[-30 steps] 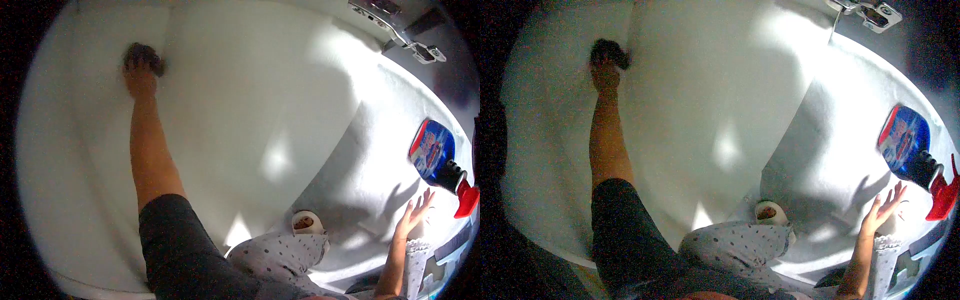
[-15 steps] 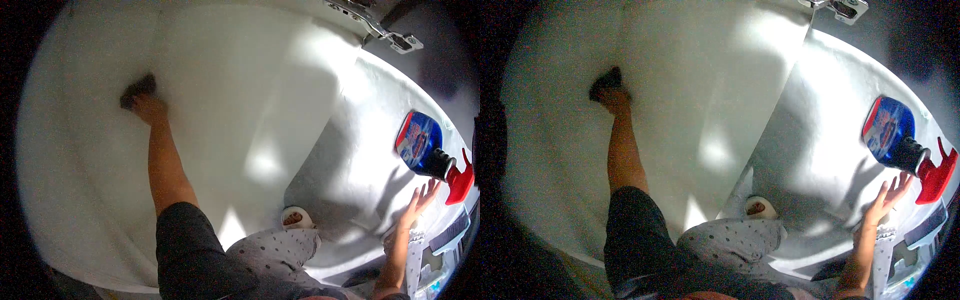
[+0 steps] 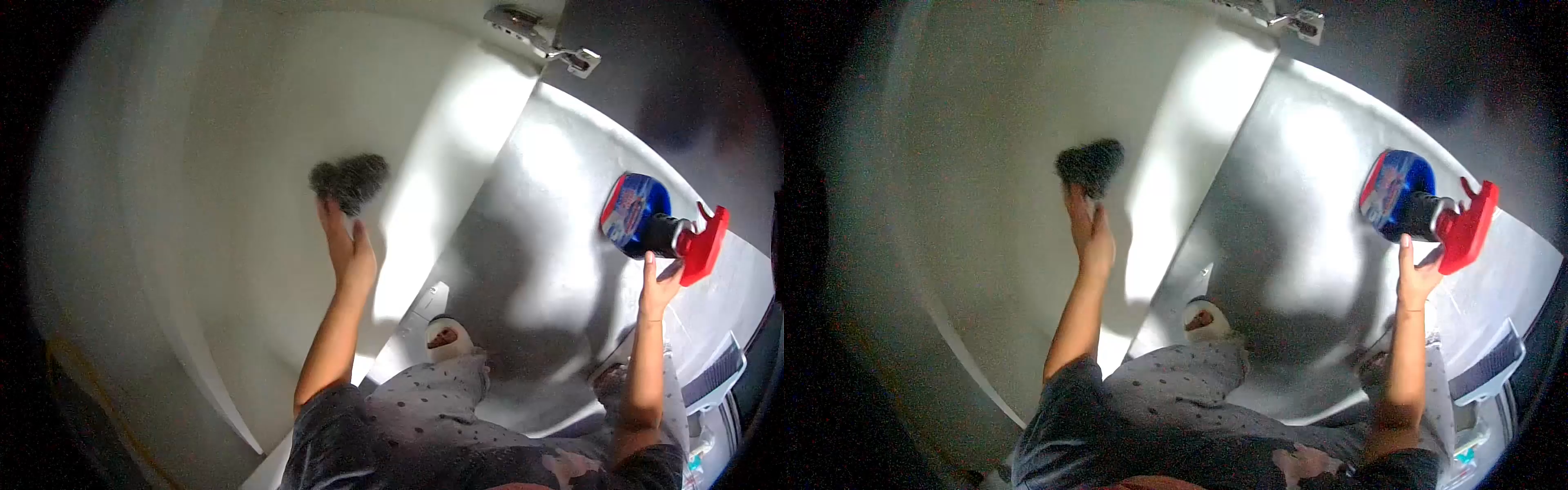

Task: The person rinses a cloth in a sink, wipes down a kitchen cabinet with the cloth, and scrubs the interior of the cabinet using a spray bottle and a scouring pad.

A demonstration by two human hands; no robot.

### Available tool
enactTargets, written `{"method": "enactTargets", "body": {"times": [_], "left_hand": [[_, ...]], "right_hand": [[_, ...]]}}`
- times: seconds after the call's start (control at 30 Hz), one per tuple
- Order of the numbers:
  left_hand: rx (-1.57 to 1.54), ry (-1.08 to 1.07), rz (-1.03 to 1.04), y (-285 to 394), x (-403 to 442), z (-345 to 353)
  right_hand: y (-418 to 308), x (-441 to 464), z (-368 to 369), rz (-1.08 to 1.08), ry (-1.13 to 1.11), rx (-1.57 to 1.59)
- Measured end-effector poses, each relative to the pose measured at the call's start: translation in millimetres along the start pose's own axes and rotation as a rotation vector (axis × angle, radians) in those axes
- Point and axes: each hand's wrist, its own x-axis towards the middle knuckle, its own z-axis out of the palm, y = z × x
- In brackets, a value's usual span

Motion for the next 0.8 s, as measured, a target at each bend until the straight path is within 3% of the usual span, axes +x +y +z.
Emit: {"method": "enactTargets", "body": {"times": [0.03,0.13,0.3,0.37,0.5,0.63,0.7,0.73,0.8], "left_hand": [[-0.225,-0.002,0.090,-4,-12,11],[-0.145,-0.091,0.214,-3,-28,30],[-0.165,-0.065,0.290,13,-16,20],[-0.156,-0.023,0.332,53,-27,13],[0.015,0.112,0.419,86,6,-12],[0.145,0.175,0.270,108,41,-36],[0.616,0.211,0.126,94,84,-28],[0.619,0.219,0.131,108,97,-30],[0.477,0.186,-0.073,136,126,-32]], "right_hand": [[-24,7,6,-0.133,-0.006,0.002],[-65,21,15,-0.242,-0.018,0.104],[-94,35,29,-0.150,-0.063,0.179],[-102,43,-16,-0.154,-0.022,0.234],[-115,59,-33,-0.186,0.029,0.238],[-129,66,-52,-0.210,0.053,0.227],[-118,65,-59,-0.158,-0.017,0.221],[-118,64,-60,-0.165,-0.012,0.250],[-119,63,-57,-0.186,-0.006,0.286]]}}
